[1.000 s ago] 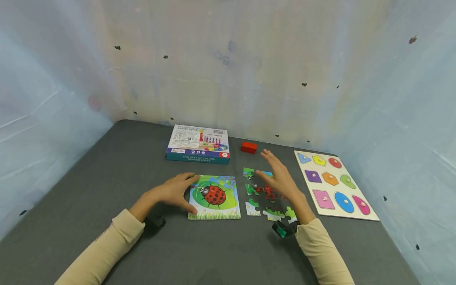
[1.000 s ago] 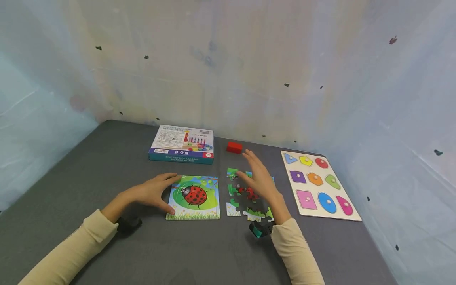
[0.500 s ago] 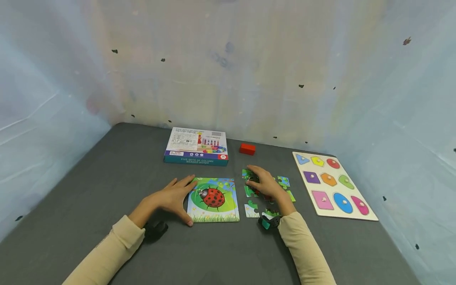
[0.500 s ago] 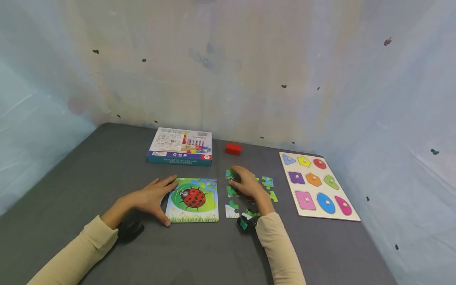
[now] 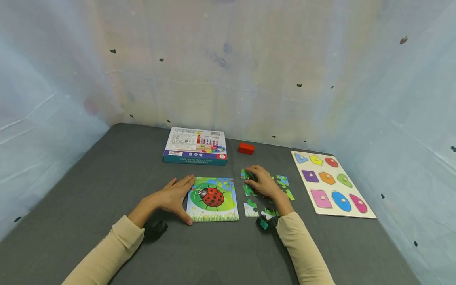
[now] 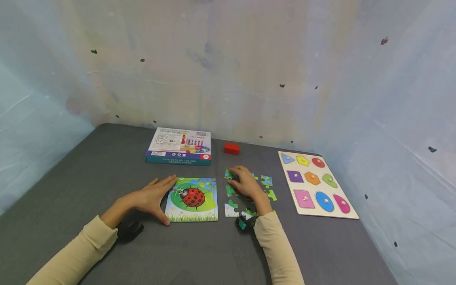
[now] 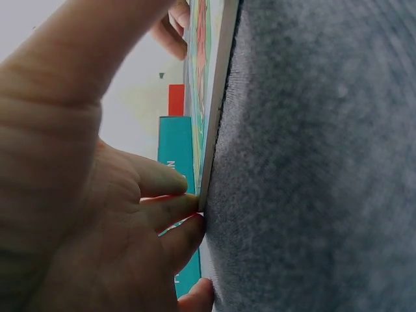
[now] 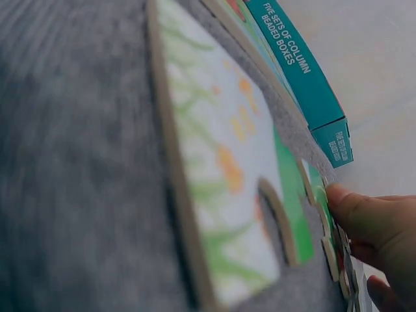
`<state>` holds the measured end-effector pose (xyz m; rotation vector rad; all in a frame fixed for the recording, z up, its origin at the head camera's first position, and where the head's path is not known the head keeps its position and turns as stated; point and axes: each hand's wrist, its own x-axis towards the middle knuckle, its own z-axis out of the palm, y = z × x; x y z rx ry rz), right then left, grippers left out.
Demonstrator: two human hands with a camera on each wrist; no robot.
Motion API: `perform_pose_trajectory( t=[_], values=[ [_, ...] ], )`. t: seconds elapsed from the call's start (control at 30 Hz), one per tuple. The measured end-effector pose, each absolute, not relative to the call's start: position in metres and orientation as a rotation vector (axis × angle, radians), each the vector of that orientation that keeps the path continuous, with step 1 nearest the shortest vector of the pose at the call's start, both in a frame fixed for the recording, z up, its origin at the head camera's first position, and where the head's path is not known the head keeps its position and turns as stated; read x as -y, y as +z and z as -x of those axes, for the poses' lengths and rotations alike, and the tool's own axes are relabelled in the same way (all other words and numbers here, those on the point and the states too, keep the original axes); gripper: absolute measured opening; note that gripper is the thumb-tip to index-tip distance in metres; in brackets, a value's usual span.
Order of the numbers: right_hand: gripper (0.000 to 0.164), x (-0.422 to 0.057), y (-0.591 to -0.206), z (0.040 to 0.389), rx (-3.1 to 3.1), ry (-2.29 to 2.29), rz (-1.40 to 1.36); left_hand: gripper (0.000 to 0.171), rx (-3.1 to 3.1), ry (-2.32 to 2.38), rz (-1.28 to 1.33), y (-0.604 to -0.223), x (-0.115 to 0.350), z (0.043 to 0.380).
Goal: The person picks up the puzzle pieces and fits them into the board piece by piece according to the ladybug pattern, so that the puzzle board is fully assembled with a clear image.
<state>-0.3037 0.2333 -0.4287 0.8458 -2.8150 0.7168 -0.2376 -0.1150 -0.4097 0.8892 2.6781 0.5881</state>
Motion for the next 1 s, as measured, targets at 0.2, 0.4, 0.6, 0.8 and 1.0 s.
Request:
perform_pose_trajectory(
  t=[0.2, 0.4, 0.6, 0.8, 1.0],
  values=[
    [0.045, -0.218, -0.424, 0.299, 2.762, 0.790, -0.870, 0.134, -2.675, 0.598, -0.882, -0.409, 0.114, 0.237],
    [0.044, -0.185, -0.414, 0.289, 2.675, 0.840, -1.014, 0.134, -2.684, 0.612, -0.843, -0.410, 0.115, 0.236],
    [0.045, -0.151, -0.409, 0.278, 2.616, 0.830, -1.189, 0.133, -2.692, 0.590, -0.842, -0.410, 0.116, 0.237],
    [0.043, -0.125, -0.414, 0.272, 2.613, 0.817, -1.276, 0.133, -2.693, 0.580, -0.849, -0.411, 0.117, 0.237],
    [0.040, -0.110, -0.420, 0.270, 2.623, 0.796, -1.334, 0.134, -2.679, 0.592, -0.860, -0.410, 0.117, 0.237]
  ],
)
